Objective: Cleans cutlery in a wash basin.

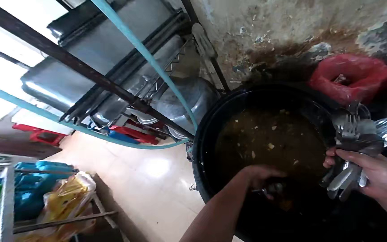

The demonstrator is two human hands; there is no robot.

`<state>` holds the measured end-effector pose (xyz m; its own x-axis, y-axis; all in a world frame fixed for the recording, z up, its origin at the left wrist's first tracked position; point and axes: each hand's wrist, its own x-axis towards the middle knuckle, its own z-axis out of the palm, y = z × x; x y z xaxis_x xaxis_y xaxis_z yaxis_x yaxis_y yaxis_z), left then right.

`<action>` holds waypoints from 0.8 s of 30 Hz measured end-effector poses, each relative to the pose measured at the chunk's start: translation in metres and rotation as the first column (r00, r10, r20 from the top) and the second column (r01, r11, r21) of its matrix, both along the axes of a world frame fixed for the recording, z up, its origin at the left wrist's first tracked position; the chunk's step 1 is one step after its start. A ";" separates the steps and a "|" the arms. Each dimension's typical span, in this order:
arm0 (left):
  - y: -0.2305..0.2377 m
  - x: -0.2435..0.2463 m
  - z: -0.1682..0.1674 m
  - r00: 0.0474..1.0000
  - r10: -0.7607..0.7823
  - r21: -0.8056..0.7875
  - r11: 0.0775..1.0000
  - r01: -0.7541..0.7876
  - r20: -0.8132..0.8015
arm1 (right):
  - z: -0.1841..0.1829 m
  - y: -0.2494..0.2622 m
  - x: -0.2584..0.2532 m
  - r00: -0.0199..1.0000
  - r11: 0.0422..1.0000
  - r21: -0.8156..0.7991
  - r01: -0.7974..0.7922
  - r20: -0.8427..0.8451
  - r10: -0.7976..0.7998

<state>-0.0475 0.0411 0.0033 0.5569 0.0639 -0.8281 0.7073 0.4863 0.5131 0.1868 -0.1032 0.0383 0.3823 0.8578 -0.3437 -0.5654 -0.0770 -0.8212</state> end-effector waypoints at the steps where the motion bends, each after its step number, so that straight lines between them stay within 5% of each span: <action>1: 0.005 -0.003 0.006 0.998 0.060 0.013 0.998 -0.060 0.027 | 0.001 0.000 0.000 1.000 1.000 -0.003 -0.002 -0.001 0.002; 4: 0.014 -0.014 0.016 0.991 0.135 0.158 0.978 -0.135 0.009 | 0.002 0.001 -0.002 1.000 1.000 -0.010 -0.004 -0.004 0.004; 8: 0.025 -0.028 0.011 1.000 -0.006 0.363 0.932 0.006 -0.002 | 0.000 0.003 -0.003 1.000 1.000 -0.015 0.016 0.014 -0.016; 13: 0.036 -0.032 0.041 0.989 0.125 0.440 0.886 -0.148 0.082 | -0.001 0.006 -0.001 0.999 0.999 -0.032 -0.036 0.031 0.037; 18: 0.043 -0.028 0.076 0.985 -0.091 0.684 0.710 0.168 -0.147 | 0.010 0.013 -0.030 0.995 0.987 -0.152 -0.052 -0.097 0.037; 24: 0.041 -0.028 0.107 0.978 0.152 0.593 0.778 -0.208 0.143 | 0.014 0.042 -0.083 0.995 0.948 -0.313 -0.053 -0.092 0.026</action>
